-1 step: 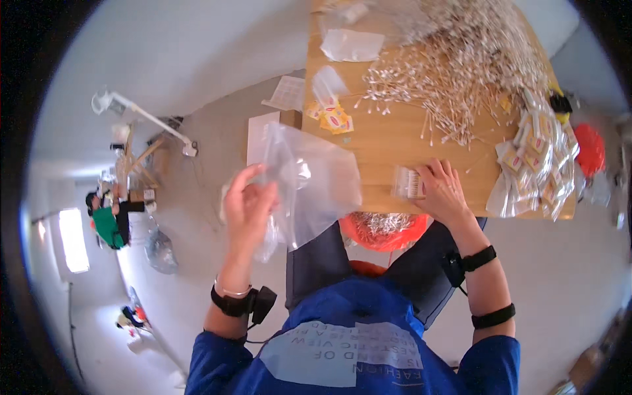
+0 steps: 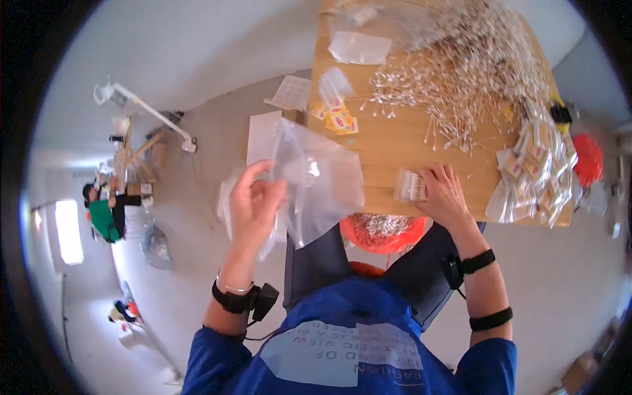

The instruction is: The person repeatedly picks up small plastic bags and bundles of cotton swabs from a wooden table. They place the swabs into the bags and set the filled packages aside. The task involves repetitive manual handling of small items in a workspace with scattered materials.

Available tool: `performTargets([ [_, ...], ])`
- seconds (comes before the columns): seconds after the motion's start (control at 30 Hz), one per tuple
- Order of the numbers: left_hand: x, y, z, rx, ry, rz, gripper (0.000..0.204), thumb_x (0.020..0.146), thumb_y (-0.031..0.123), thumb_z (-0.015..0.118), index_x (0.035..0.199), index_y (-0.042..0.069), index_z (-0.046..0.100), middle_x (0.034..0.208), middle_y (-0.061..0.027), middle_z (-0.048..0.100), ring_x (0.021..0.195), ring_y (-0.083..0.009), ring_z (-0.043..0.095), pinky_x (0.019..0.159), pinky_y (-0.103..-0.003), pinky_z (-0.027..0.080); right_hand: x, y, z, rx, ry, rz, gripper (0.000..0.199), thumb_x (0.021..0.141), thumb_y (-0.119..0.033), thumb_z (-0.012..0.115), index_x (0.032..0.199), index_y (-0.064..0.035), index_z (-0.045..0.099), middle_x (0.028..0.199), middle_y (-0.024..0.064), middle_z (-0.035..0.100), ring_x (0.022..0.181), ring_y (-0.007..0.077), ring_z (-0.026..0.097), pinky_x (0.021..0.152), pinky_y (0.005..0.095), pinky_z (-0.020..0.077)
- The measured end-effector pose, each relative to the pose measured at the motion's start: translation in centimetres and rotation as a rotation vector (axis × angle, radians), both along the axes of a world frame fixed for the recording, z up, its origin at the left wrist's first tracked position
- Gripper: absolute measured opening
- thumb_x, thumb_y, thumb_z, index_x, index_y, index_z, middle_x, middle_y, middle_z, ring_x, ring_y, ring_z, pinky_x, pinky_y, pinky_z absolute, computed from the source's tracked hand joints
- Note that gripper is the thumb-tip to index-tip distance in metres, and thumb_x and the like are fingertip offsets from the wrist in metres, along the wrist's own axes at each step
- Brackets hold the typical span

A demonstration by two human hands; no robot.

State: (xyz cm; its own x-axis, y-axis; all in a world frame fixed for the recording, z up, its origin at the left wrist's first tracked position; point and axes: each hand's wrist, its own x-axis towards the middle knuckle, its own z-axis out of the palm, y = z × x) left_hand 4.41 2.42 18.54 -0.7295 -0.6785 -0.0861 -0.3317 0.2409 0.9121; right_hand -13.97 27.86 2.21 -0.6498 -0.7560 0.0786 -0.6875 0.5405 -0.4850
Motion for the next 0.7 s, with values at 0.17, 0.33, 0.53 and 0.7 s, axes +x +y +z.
performTargets([
  [0.17,0.4,0.0,-0.7,0.05,0.065,-0.05,0.032,0.085,0.007,0.064,0.115,0.001,0.054,0.066,-0.0006,0.06,0.061,-0.0056,0.057,0.056,-0.021,0.046,0.6,-0.4,2.4,-0.052,-0.478,-0.161,0.053,0.069,-0.02,0.076,0.116,-0.0053,0.056,0.106,0.0096,0.057,0.095,0.0271,0.055,0.082,0.0407,0.0462],
  [0.33,0.8,-0.2,-1.3,0.108,0.133,-0.08,0.031,0.086,0.007,0.062,0.115,0.001,0.055,0.066,-0.0003,0.059,0.06,-0.0053,0.056,0.053,-0.021,0.044,3.1,-3.3,10.5,-0.886,-1.308,-0.18,0.061,0.078,-0.028,0.073,0.126,-0.0017,0.047,0.116,0.0091,0.057,0.096,0.0208,0.058,0.081,0.036,0.0498],
  [0.53,1.1,0.3,-1.1,0.127,0.161,-0.036,0.027,0.083,0.007,0.063,0.109,-0.002,0.058,0.059,-0.0023,0.056,0.054,-0.0042,0.049,0.048,-0.023,0.039,9.0,-11.9,21.0,-0.97,-1.492,0.159,0.069,0.078,-0.033,0.074,0.132,-0.0018,0.042,0.119,0.009,0.055,0.106,0.0204,0.057,0.09,0.0381,0.0489],
  [0.7,1.2,-0.1,-3.6,0.199,0.233,0.029,0.023,0.086,0.011,0.062,0.105,-0.002,0.059,0.061,-0.0058,0.061,0.053,-0.0072,0.055,0.048,-0.026,0.041,7.9,-13.5,19.5,-0.492,-1.326,0.028,0.048,0.079,-0.017,0.074,0.118,0.0009,0.053,0.103,0.006,0.062,0.091,0.0144,0.06,0.081,0.0276,0.0491],
])
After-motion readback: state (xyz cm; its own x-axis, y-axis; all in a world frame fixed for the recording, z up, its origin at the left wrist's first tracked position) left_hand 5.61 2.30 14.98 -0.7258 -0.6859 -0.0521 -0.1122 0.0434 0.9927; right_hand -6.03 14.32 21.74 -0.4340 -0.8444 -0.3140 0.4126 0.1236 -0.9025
